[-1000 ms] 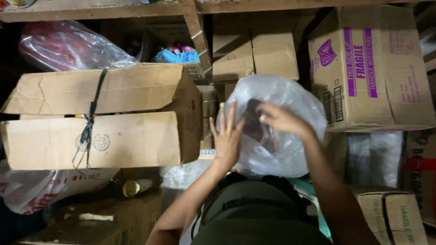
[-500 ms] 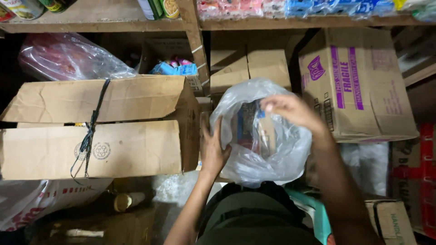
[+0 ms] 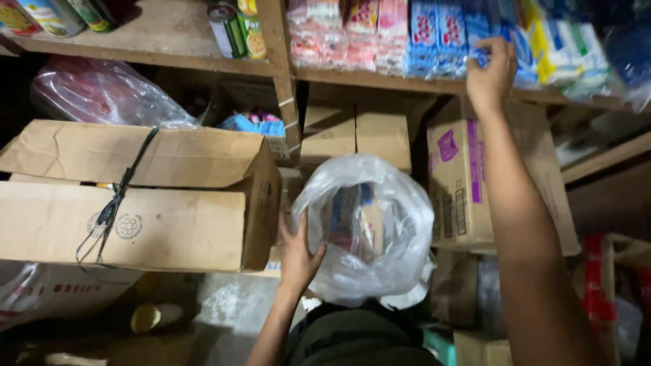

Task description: Tying a cardboard box with plastic twine and then packing individual detergent packets into a large plastic bag.

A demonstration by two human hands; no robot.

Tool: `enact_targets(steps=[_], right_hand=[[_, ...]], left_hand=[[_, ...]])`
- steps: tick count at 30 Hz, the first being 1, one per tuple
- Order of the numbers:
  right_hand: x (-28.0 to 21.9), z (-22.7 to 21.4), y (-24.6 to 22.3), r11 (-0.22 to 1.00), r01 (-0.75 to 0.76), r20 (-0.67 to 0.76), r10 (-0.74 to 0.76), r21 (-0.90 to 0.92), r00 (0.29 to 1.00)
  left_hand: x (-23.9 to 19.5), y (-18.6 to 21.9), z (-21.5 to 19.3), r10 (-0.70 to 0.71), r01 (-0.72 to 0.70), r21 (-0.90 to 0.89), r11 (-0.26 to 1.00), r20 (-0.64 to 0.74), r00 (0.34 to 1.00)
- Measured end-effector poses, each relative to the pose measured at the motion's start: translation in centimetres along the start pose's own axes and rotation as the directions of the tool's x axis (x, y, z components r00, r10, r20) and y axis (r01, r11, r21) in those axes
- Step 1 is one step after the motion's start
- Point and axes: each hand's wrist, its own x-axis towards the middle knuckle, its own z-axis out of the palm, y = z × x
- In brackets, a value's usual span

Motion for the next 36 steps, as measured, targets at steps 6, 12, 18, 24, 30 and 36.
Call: enact_targets(steps=[6, 12, 18, 24, 30, 36], right_hand=[[-0.9, 7.4, 15.2, 0.913, -0.399, 0.252, 0.406, -0.083, 0.878], [0.2, 7.4, 12.8, 0.876, -0.44, 0.274, 0.481, -0.198, 0.833], [0.3, 4.6, 9.6, 0.639, -0.689, 0.419, 0.552, 0.343, 0.72], [-4.3, -1.8, 5.1, 0.236, -0.767, 0.553, 0.573, 0.596, 0.606], [-7.3, -9.8, -1.6, -0.389, -0.759, 0.777, 0.584, 0.522, 0.235], [-11.4, -5.0, 3.0, -0.378, -0.726, 0.817, 0.218, 0.574, 0.533]], left_hand=[[-0.9, 2.0, 0.1, -0.037, 0.041, 0.043, 0.998, -0.104, 0.994], [-1.3, 2.7, 0.9, -0.148, 0.156, 0.061, 0.986, -0.119, 0.982], [-1.8, 3.6, 1.7, -0.077, 0.098, 0.094, 0.991, -0.208, 0.975], [-1.5, 5.0, 2.1, -0.124, 0.144, 0.098, 0.985, -0.188, 0.974], [-1.5, 4.7, 2.8, -0.148, 0.168, 0.086, 0.982, -0.195, 0.97], [-1.4, 4.7, 3.2, -0.051, 0.074, 0.118, 0.99, -0.187, 0.981]])
